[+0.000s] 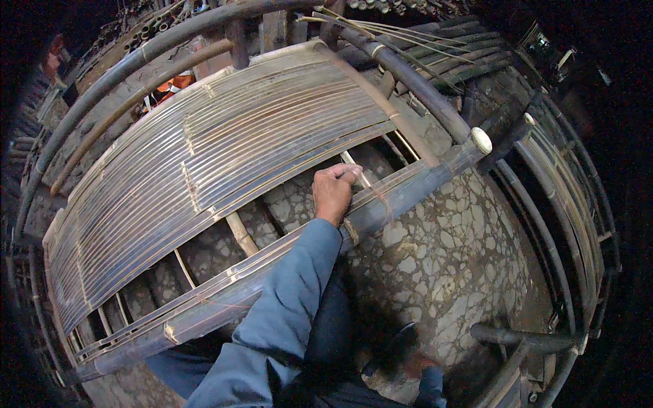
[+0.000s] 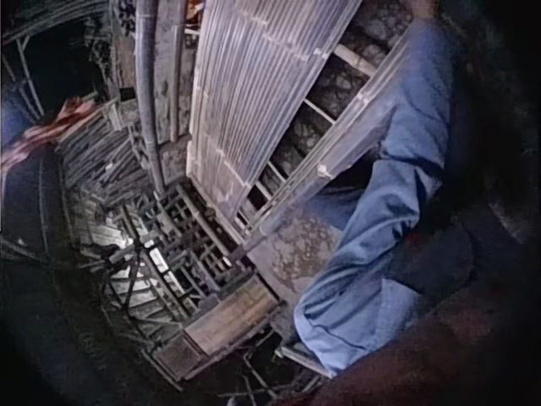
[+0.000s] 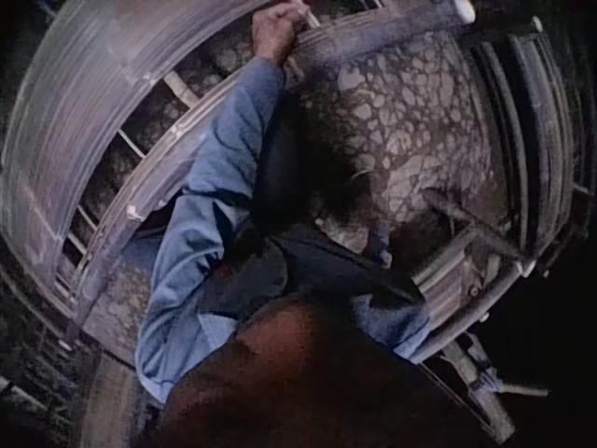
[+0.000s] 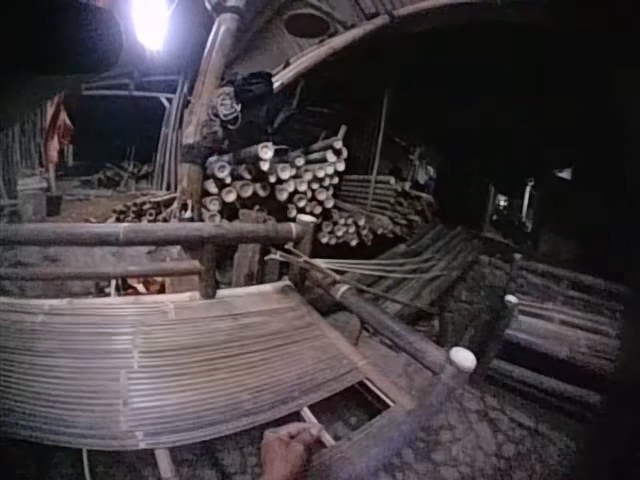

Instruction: The person weaves thin bamboo strips onto a large bamboo furniture frame, using a string to tie and secure the strips to the cross-members of the structure.

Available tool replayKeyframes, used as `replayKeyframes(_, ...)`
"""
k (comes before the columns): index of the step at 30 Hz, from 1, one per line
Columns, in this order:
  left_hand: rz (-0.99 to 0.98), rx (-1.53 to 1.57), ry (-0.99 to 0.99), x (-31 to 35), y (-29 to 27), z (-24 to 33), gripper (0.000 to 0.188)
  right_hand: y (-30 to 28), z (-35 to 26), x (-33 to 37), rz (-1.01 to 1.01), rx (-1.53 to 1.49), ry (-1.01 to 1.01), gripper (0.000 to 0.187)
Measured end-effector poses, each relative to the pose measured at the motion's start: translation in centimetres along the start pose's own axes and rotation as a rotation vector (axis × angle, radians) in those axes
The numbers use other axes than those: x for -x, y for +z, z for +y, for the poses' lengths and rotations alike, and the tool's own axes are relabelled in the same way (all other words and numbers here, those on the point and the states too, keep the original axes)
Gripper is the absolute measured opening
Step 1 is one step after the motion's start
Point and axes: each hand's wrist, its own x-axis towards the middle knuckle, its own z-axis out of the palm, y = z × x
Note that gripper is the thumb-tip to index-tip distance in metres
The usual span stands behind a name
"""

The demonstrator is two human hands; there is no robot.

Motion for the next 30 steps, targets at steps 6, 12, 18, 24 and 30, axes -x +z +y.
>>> replayKeyframes(6,0.003,-0.039,0.166,-0.2,-0.3,-0.2,0.018,-25.7,-29.4,6.8,1.001,-0.681,-0.786,0.079)
replayKeyframes(12,-0.008,-0.118,0.164,-0.5,-1.4,-0.7,0.024,-24.0,-30.2,6.8,0.444,-1.341,-1.019,0.017)
replayKeyframes(18,0.133,-0.169,0.191,-0.1,0.7,-0.5,0.039,-19.1,13.4,10.0,1.081,-2.297,-1.088,0.017)
replayKeyframes(24,0.203,-0.079,0.054,-0.9,-0.4,-1.7,0.032,-8.6,20.2,7.0,0.89,-0.866,0.617,0.027)
replayKeyframes(30,0.185,-0.096,0.008,-0.3,-0.4,-0.9,0.025,-19.7,-5.9,-4.6,1.208,-0.303,-0.074,0.056)
